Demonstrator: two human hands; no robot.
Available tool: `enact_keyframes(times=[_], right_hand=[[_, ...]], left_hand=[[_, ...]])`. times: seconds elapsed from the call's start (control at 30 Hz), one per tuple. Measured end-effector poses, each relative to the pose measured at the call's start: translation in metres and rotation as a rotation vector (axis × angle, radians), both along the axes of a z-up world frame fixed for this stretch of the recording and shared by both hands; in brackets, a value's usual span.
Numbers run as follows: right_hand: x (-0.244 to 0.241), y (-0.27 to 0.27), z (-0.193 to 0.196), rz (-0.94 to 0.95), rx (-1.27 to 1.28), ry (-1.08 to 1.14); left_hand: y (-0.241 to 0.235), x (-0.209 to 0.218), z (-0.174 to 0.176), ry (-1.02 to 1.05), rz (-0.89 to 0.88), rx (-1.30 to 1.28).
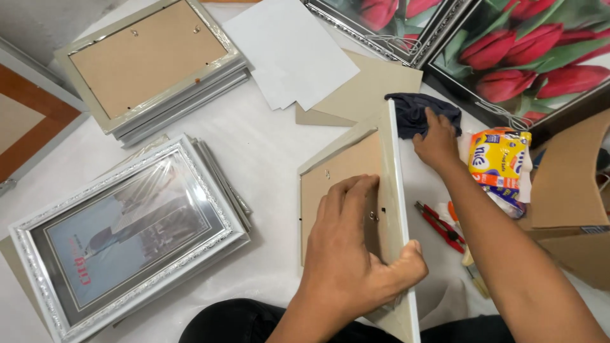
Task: Assembling picture frames by cleaning glass, placing it in the frame, and adding backing boards.
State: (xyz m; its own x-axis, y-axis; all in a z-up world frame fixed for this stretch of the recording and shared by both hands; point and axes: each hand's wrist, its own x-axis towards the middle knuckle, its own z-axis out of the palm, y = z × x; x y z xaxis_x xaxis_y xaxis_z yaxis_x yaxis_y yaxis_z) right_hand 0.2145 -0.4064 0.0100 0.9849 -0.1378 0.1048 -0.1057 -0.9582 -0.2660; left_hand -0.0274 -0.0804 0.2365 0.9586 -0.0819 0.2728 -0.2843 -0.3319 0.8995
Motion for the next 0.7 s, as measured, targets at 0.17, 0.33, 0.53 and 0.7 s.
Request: enact_keyframes(times=[0.17, 0.33, 0.53, 0.7], right_hand=[[0.032, -0.023, -0.013, -0.071, -0.181, 0.087], [0.021, -0.033, 0.022, 0.032, -0.137, -0.267], [-0.043, -0.017, 0.104, 0.129, 0.747, -0.802], [-0.147, 0.014, 0.145, 0.027, 1.868, -0.29]], left_hand=[[0.005, 0.002, 0.002, -0.004, 0.012, -0.064], [0.01, 0.002, 0.006, 0.015, -0.005, -0.073], [0.008, -0.002, 0.001, -0.03, 0.016, -0.052], [0.007, -0.005, 0.012, 0.22, -0.008, 0.044]])
